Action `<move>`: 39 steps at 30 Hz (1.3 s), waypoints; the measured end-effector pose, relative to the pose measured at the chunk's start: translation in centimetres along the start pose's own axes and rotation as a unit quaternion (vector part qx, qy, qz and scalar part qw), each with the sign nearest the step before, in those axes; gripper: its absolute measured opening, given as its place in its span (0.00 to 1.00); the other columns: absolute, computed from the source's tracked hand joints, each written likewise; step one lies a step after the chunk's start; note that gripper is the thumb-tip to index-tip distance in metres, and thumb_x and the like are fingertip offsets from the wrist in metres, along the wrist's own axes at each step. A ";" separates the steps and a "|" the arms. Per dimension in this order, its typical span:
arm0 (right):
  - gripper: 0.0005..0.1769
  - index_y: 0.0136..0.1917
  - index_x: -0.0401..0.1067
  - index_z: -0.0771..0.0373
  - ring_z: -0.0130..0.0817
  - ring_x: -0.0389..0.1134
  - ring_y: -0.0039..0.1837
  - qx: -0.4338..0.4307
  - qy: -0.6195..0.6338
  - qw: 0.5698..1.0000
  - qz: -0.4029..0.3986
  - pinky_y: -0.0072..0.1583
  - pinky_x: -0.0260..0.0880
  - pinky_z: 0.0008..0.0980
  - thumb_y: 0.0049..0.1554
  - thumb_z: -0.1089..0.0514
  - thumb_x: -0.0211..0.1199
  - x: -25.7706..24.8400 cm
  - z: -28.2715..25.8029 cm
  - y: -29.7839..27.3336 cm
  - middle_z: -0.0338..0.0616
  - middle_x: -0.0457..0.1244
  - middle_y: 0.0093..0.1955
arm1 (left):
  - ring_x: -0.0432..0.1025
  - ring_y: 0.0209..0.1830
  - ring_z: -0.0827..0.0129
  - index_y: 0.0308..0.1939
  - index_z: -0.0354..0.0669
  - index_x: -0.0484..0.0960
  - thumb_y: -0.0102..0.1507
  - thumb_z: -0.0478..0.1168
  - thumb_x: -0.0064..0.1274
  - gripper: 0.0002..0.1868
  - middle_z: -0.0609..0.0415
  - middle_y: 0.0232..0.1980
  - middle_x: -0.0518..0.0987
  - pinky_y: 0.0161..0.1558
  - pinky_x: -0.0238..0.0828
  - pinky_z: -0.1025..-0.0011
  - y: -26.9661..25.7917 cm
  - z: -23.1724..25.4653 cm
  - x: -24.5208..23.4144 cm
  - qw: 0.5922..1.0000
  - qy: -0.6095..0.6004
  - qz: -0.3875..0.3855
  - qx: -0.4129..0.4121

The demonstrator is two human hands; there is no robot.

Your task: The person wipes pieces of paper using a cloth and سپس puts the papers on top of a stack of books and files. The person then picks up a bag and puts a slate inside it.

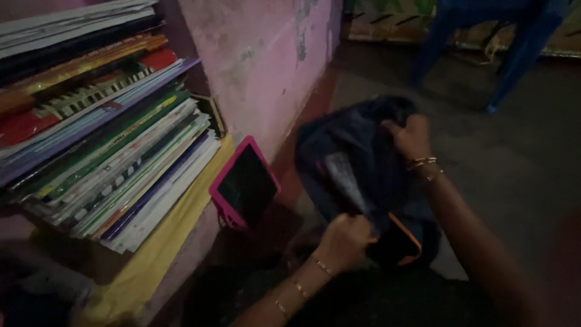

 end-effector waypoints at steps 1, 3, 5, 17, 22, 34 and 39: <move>0.25 0.27 0.61 0.69 0.34 0.54 0.29 -0.024 0.031 0.998 0.050 0.33 0.51 0.42 0.52 0.54 0.71 -1.6 -1.2 -0.7 0.44 0.56 0.25 | 0.74 0.29 0.60 0.56 0.48 0.88 0.61 0.32 0.51 0.20 0.46 0.38 0.80 0.33 0.70 0.63 -1.8 -1.2 -0.6 0.998 0.025 0.041 -0.034; 0.19 0.28 0.60 0.69 0.34 0.54 0.27 -0.081 0.074 0.983 0.149 0.32 0.50 0.41 0.52 0.60 0.64 -4.9 -2.7 -2.9 0.43 0.56 0.25 | 0.75 0.29 0.55 0.45 0.43 0.87 0.58 0.36 0.53 0.13 0.45 0.38 0.81 0.33 0.71 0.59 -4.2 -4.3 0.1 0.989 0.022 -0.020 -0.142; 0.19 0.27 0.59 0.71 0.36 0.54 0.26 -0.114 0.017 0.981 0.155 0.32 0.50 0.40 0.52 0.61 0.64 -5.0 -3.6 -2.9 0.45 0.54 0.25 | 0.75 0.31 0.53 0.40 0.42 0.86 0.59 0.38 0.53 0.09 0.45 0.38 0.81 0.35 0.72 0.57 -6.1 -6.4 0.0 0.973 0.015 -0.073 -0.217; 0.17 0.40 0.60 0.71 0.44 0.53 0.37 -0.121 -0.041 0.977 0.171 0.40 0.52 0.41 0.64 0.62 0.65 -2.0 2.7 -0.3 0.51 0.54 0.38 | 0.75 0.55 0.42 0.65 0.36 0.71 0.65 0.57 0.55 0.34 0.32 0.68 0.68 0.47 0.76 0.56 -7.0 -11.0 -11.8 0.917 -0.117 0.160 -0.346; 0.20 0.61 0.64 0.72 0.43 0.65 0.56 -0.260 -0.130 0.921 0.260 0.55 0.70 0.38 0.62 0.65 0.69 -2.6 -5.7 -5.5 0.51 0.61 0.56 | 0.64 0.69 0.40 0.68 0.42 0.73 0.58 0.64 0.53 0.42 0.39 0.71 0.67 0.59 0.55 0.35 -3.1 -16.3 -4.7 0.927 0.102 0.103 -0.346; 0.09 0.50 0.73 0.67 0.22 0.63 0.43 -0.044 0.394 0.917 -0.029 0.45 0.64 0.27 0.71 0.59 0.63 -2.6 -9.6 -8.6 0.35 0.65 0.44 | 0.78 0.53 0.56 0.55 0.28 0.80 0.63 0.34 0.51 0.18 0.43 0.53 0.83 0.56 0.73 0.68 5.1 -17.9 -1.2 0.836 -0.351 0.231 -0.352; 0.13 0.46 0.65 0.71 0.28 0.59 0.44 -0.024 0.313 0.948 0.047 0.46 0.61 0.28 0.69 0.61 0.63 -6.0 0.0 -4.6 0.40 0.61 0.44 | 0.77 0.50 0.57 0.52 0.29 0.80 0.65 0.39 0.61 0.16 0.45 0.49 0.83 0.54 0.71 0.66 5.2 -16.2 -13.0 0.837 -0.316 0.283 -0.347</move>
Point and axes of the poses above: each hand's wrist, its own y-axis towards the middle knuckle, its own x-axis out of the palm, z = x × y, the point moved 9 cm from there along y, towards the middle knuckle
